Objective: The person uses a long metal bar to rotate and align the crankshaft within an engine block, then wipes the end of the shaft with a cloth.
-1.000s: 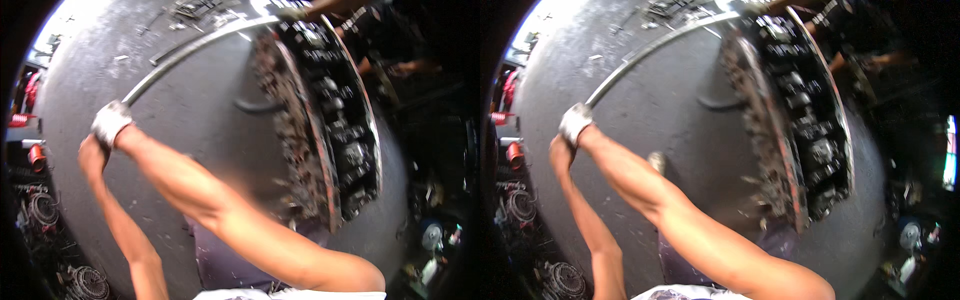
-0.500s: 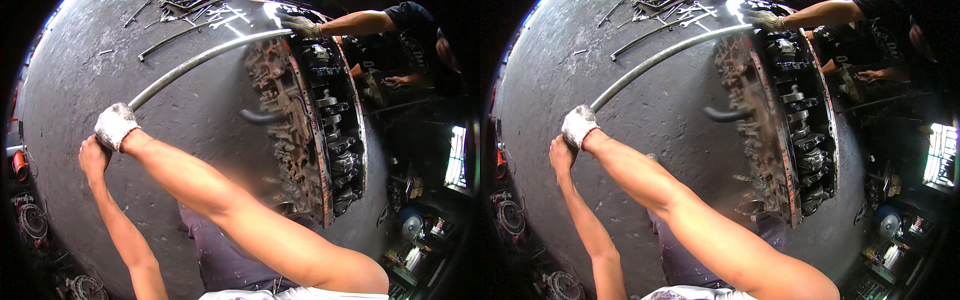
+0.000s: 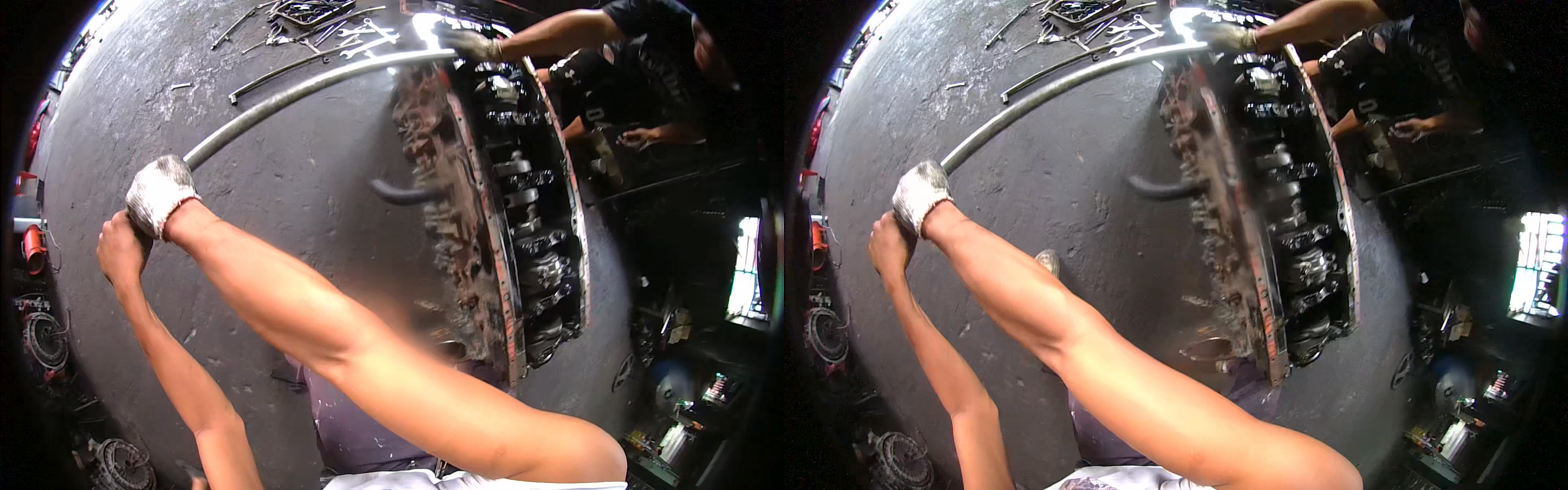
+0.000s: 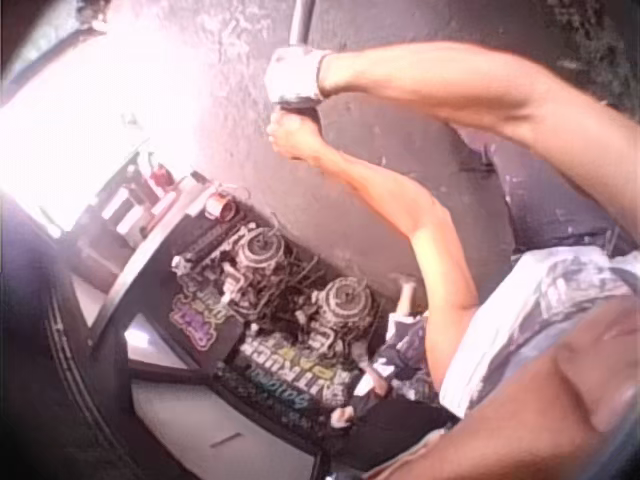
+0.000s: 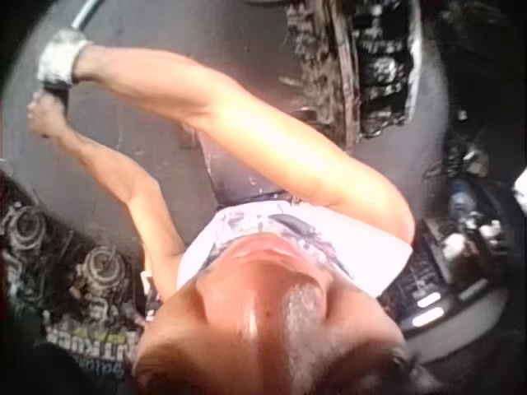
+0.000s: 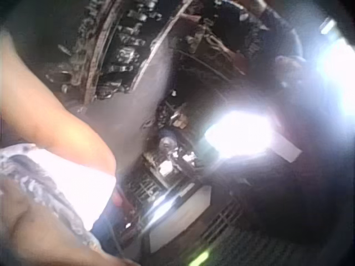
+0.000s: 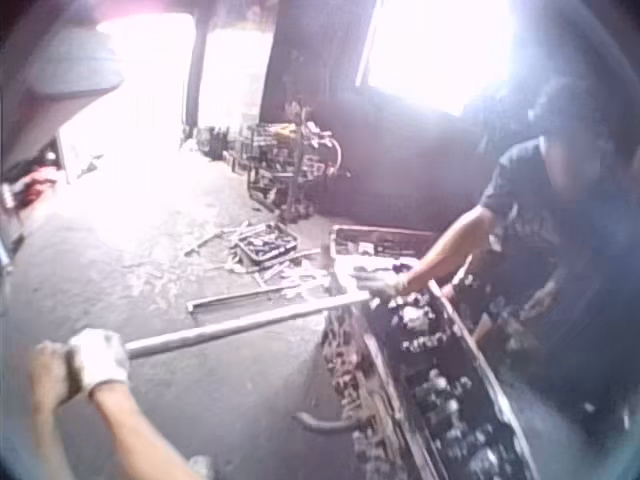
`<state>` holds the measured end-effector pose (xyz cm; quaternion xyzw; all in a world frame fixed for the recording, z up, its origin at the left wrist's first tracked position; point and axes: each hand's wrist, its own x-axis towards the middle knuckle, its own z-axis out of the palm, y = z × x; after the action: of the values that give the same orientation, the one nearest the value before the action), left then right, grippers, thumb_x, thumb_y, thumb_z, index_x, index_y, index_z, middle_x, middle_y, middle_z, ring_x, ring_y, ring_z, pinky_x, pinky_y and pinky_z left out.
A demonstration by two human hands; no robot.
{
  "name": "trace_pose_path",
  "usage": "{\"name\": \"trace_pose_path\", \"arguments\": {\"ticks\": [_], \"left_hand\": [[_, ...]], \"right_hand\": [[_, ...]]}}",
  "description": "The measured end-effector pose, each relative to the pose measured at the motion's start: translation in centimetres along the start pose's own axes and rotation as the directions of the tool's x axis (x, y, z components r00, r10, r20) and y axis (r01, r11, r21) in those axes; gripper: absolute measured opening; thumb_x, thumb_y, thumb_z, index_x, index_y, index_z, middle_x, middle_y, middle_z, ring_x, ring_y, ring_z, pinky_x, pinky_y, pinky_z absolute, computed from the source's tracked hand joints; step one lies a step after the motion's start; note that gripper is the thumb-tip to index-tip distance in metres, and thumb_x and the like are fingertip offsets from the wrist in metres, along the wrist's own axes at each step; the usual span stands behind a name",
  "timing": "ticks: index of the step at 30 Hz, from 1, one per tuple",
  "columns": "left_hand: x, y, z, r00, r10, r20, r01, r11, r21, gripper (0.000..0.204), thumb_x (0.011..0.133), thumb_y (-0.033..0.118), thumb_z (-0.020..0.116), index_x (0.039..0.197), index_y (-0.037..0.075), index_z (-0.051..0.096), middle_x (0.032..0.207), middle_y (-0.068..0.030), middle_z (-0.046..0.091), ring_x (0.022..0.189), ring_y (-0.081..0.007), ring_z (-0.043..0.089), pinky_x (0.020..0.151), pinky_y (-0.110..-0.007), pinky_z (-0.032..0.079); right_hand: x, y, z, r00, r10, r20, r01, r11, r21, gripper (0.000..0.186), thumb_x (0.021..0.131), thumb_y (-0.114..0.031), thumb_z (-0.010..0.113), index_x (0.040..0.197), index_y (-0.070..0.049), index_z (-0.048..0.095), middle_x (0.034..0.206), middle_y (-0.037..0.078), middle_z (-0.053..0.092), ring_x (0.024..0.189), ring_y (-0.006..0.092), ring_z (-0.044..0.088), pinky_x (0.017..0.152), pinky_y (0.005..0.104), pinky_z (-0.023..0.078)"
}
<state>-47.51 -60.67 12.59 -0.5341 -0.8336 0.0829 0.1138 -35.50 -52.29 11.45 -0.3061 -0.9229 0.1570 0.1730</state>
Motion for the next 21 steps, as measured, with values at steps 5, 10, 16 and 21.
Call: {"name": "trace_pose_path", "arguments": {"ticks": [5,10,16,21], "left_hand": [[1.2,-1.4,1.9,0.998,0.009,-0.061,-0.007,0.999,0.034,0.023,0.084,0.023,0.061,0.100,0.008,0.069,0.096,-0.0200,0.069,0.094,-0.0407,0.065,0.080,-0.052,0.051],[-0.9,0.0,1.7,0.991,-0.010,-0.136,0.012,1.000,0.017,0.022,0.085,0.020,0.059,0.101,0.008,0.068,0.098,-0.0207,0.068,0.094,-0.0421,0.064,0.080,-0.053,0.051],[-4.9,0.3,2.2,0.993,-0.115,-0.038,0.116,0.993,0.014,0.028,0.082,0.025,0.064,0.103,0.007,0.067,0.099,-0.0215,0.068,0.098,-0.0447,0.062,0.082,-0.054,0.049],[0.9,-2.7,4.6,0.980,0.049,-0.190,-0.035,0.996,0.078,0.027,0.086,0.022,0.059,0.111,0.012,0.061,0.102,-0.0185,0.065,0.096,-0.0396,0.063,0.082,-0.052,0.049]], "right_hand": [[1.0,0.3,0.6,0.999,0.040,0.006,-0.040,0.996,0.076,0.019,0.081,-0.026,0.060,0.084,-0.018,0.078,0.082,0.005,0.074,0.079,0.0239,0.072,0.064,0.0411,0.053],[-0.6,0.2,1.2,0.999,-0.021,-0.028,0.022,0.999,0.039,0.021,0.082,-0.026,0.060,0.087,-0.018,0.078,0.084,0.004,0.074,0.083,0.0237,0.071,0.068,0.0404,0.052],[-3.2,-1.2,2.3,0.999,-0.031,0.015,0.030,0.998,0.062,0.023,0.085,-0.028,0.059,0.097,-0.023,0.078,0.093,-0.002,0.075,0.092,0.0212,0.069,0.072,0.0446,0.048],[0.6,0.3,1.4,1.000,-0.018,-0.023,0.018,1.000,-0.008,0.023,0.083,-0.030,0.060,0.095,-0.022,0.078,0.091,0.000,0.074,0.089,0.0214,0.070,0.070,0.0421,0.049]]}}
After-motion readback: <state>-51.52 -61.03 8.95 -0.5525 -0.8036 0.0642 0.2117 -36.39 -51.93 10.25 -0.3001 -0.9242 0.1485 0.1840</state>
